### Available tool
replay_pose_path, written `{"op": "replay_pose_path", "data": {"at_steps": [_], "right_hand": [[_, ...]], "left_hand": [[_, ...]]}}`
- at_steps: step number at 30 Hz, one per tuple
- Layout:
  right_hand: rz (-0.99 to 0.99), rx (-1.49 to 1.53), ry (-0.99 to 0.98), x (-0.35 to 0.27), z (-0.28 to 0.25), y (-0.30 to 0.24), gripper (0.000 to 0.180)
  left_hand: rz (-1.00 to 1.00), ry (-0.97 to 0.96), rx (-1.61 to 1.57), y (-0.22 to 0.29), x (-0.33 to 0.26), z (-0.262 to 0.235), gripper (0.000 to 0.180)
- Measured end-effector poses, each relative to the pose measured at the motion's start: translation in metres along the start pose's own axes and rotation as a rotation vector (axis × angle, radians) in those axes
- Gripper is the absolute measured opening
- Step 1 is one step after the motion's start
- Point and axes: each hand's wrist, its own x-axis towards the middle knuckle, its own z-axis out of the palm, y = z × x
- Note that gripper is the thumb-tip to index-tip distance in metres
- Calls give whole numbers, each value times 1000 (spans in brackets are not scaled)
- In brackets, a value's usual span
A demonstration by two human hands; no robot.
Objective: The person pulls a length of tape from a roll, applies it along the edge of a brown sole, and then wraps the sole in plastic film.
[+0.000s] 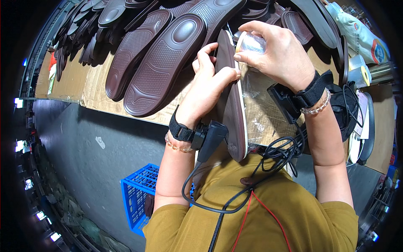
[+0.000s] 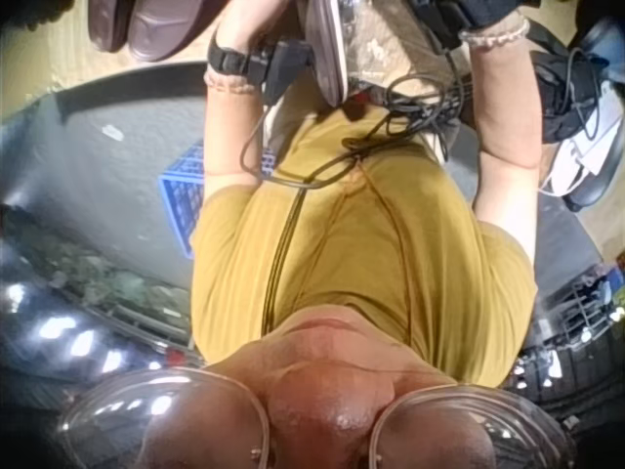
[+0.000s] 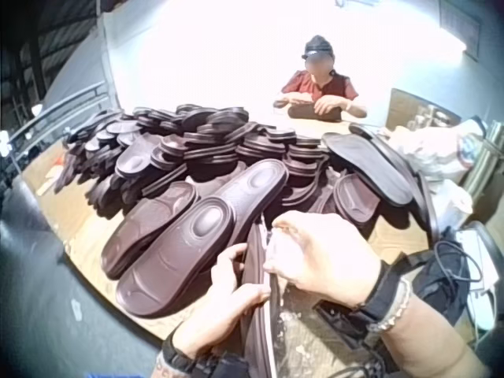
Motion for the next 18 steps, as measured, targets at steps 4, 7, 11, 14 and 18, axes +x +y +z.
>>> {"op": "replay_pose_path", "data": {"at_steps": [4,7,11,14,18], "right_hand": [[13,15,49,-5,1,-1,45],[7,-12,127,-10,2,-7,45],[44,-16,157,-10,-9,-12,44],[56,-38,142,-12,-6,-12,43],[32,-53,137,-10,-4,-15,46]], "left_hand": [[-11,-32,-34,0,0,-1,97],[-13,-35,-33,-2,-1,-2,99],[-32,-39,-27,1,-3,-1,100],[-27,-36,-6,0,-3,-2,100],[-33,-31,-10,-1,-4,-3,100]]}}
